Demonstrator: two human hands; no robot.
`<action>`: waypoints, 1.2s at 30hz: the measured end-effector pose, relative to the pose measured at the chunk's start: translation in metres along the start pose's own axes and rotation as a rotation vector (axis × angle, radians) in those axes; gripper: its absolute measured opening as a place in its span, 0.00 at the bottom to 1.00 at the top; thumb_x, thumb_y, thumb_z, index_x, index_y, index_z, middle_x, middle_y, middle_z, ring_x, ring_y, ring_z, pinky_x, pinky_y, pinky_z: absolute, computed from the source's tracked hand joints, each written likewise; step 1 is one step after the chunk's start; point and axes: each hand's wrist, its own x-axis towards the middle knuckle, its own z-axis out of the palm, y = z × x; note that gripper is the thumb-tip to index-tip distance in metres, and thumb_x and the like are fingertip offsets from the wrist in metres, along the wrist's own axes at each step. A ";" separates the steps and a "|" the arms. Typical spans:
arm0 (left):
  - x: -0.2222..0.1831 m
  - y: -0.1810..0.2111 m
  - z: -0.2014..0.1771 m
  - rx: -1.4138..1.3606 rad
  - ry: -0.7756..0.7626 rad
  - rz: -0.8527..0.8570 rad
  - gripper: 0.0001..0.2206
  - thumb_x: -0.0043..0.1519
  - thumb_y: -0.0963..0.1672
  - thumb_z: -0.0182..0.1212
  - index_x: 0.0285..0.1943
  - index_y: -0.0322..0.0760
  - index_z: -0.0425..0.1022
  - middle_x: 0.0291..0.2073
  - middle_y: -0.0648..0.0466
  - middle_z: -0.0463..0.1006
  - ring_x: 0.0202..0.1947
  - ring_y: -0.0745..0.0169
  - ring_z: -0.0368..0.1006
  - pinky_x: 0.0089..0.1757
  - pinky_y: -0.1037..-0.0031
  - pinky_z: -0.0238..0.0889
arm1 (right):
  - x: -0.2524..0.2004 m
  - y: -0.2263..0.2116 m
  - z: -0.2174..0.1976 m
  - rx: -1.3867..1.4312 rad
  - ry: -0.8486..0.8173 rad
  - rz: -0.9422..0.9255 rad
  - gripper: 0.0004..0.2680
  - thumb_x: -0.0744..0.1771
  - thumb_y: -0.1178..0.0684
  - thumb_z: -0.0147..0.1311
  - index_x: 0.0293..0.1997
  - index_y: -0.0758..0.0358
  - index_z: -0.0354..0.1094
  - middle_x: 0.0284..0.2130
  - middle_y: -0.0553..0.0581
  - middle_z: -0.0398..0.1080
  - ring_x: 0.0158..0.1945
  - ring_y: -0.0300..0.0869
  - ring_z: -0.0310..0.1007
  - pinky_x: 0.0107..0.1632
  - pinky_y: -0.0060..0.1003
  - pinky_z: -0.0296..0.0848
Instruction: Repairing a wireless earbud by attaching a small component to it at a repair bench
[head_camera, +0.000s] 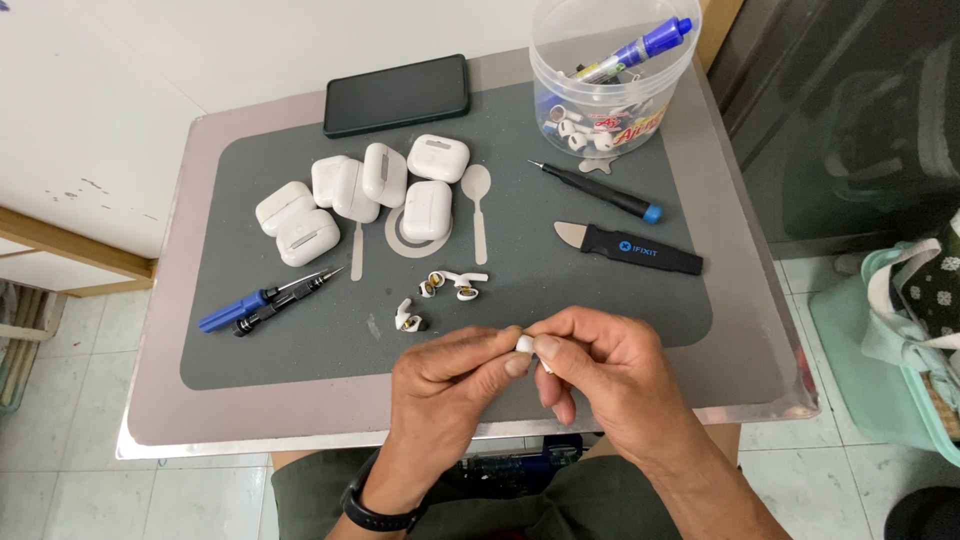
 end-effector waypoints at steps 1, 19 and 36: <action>-0.001 -0.002 0.001 0.001 0.002 0.000 0.10 0.59 0.38 0.69 0.49 0.34 0.83 0.40 0.44 0.86 0.39 0.59 0.82 0.42 0.78 0.76 | 0.000 -0.003 0.002 0.000 -0.003 0.001 0.07 0.67 0.59 0.54 0.37 0.73 0.77 0.14 0.60 0.70 0.13 0.41 0.62 0.18 0.32 0.64; 0.013 0.023 0.003 0.003 0.273 -0.447 0.06 0.58 0.39 0.68 0.40 0.34 0.89 0.24 0.57 0.82 0.27 0.72 0.69 0.33 0.77 0.66 | -0.015 0.016 0.015 -0.250 0.058 -0.179 0.14 0.68 0.56 0.48 0.58 0.70 0.72 0.34 0.66 0.85 0.31 0.49 0.88 0.42 0.38 0.88; -0.001 0.013 -0.005 0.186 0.000 0.010 0.09 0.63 0.41 0.66 0.50 0.35 0.82 0.31 0.55 0.79 0.32 0.67 0.74 0.35 0.76 0.67 | -0.010 0.002 0.021 -0.466 0.175 -0.206 0.11 0.68 0.54 0.52 0.27 0.67 0.76 0.13 0.52 0.73 0.17 0.37 0.71 0.25 0.30 0.76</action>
